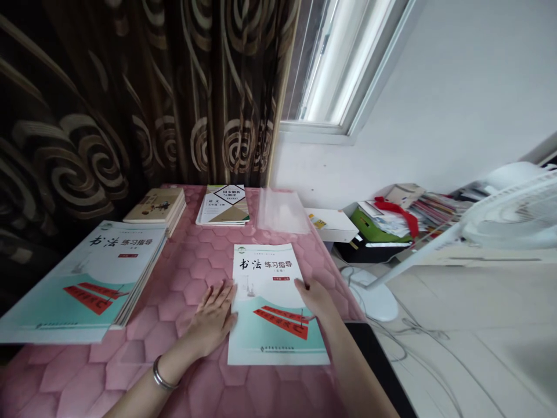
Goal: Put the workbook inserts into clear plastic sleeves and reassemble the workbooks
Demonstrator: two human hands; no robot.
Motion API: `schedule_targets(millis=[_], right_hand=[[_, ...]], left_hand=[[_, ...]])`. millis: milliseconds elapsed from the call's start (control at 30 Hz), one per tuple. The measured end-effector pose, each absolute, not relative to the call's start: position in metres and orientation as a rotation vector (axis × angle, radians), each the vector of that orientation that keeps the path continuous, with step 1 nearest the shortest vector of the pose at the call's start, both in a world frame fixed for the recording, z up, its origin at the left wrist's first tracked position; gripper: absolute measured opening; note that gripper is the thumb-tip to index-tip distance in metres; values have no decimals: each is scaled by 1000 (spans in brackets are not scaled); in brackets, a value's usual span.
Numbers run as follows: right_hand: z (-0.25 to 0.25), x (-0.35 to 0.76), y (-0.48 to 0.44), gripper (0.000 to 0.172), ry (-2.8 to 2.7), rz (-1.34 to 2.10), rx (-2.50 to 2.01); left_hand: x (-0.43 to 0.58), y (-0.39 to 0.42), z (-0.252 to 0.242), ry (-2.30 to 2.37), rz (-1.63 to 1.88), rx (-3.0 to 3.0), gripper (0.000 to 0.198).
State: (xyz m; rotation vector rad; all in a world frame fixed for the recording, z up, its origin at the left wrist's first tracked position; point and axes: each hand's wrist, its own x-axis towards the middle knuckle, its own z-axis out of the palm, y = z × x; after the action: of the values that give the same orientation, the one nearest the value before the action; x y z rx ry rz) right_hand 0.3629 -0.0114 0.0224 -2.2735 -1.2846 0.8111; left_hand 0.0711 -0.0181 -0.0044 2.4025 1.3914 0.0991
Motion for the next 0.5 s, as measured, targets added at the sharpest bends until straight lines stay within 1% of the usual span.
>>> schedule_targets(millis=[133,233,367,500], right_hand=[[35,360,-14,31,-1186,1104,-2070],[40,359,-20,32,-1002,1269,-1999],[37,359,-32,41,-977,1177,-1968],[19,353,-55,49,-967,1103,-1843]], left_hand=[[72,-19,-3,1379,101,2384,64],[71,-19,-5,1369,127,2392,64],[67,-17,-2,1322,95,2382,65],[61,-6,7,1186,63,2398,63]])
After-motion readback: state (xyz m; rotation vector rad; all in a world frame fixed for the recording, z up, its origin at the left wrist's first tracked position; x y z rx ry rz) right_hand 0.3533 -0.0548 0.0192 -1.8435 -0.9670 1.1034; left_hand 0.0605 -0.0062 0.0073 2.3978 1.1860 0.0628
